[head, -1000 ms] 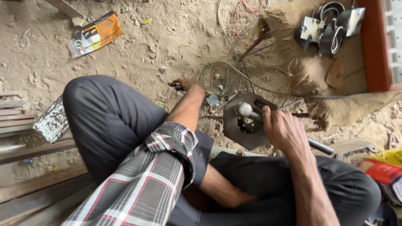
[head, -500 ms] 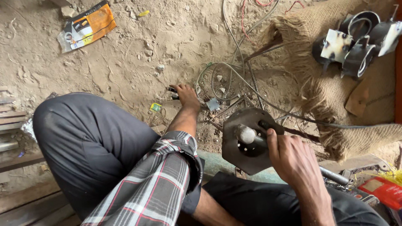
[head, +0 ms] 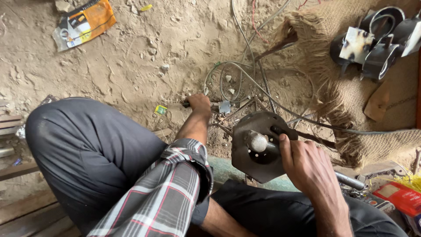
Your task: The person sits cross-legged on the ground and repeatedly strikes a small metal piece with a hammer. The metal piece is held in place by pliers on a metal base. The person adjusts the piece occasionally and continues hammering.
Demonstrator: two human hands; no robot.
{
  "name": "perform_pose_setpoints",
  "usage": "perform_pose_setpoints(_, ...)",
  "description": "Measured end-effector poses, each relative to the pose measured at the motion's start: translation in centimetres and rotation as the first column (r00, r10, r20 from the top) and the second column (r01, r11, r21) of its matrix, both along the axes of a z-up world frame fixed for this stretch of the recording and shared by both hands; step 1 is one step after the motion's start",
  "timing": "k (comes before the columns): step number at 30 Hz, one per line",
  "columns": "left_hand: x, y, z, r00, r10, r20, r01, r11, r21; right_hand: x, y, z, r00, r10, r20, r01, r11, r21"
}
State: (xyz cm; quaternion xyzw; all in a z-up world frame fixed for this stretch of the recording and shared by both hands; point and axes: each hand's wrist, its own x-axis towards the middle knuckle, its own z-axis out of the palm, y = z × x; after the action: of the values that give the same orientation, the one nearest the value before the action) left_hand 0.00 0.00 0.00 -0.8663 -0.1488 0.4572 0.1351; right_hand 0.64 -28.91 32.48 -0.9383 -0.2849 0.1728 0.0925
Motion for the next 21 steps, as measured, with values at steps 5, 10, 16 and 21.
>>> perform_pose_setpoints(5, 0.3, -0.3, 2.7, 0.996, -0.066, -0.054, 0.061, 0.994, -0.087, -0.5, -1.0, -0.6, 0.978, 0.145, 0.149, -0.152, 0.988, 0.038)
perform_pose_setpoints(10, 0.8, 0.1, 5.7, 1.000, -0.024, -0.020, 0.022, 0.994, -0.103, -0.7, -1.3, -1.1, 0.976, 0.150, 0.156, -0.154, 0.988, 0.016)
perform_pose_setpoints(16, 1.0, -0.1, 6.9, 0.979, -0.201, -0.017, 0.201, 0.979, 0.002, -1.1, -1.2, -1.0, 0.991, 0.097, 0.097, -0.099, 0.995, 0.019)
perform_pose_setpoints(21, 0.7, 0.2, 5.8, 0.988, -0.140, -0.064, 0.137, 0.990, -0.042, -0.6, -0.9, -0.3, 0.992, 0.108, 0.065, -0.111, 0.993, 0.035)
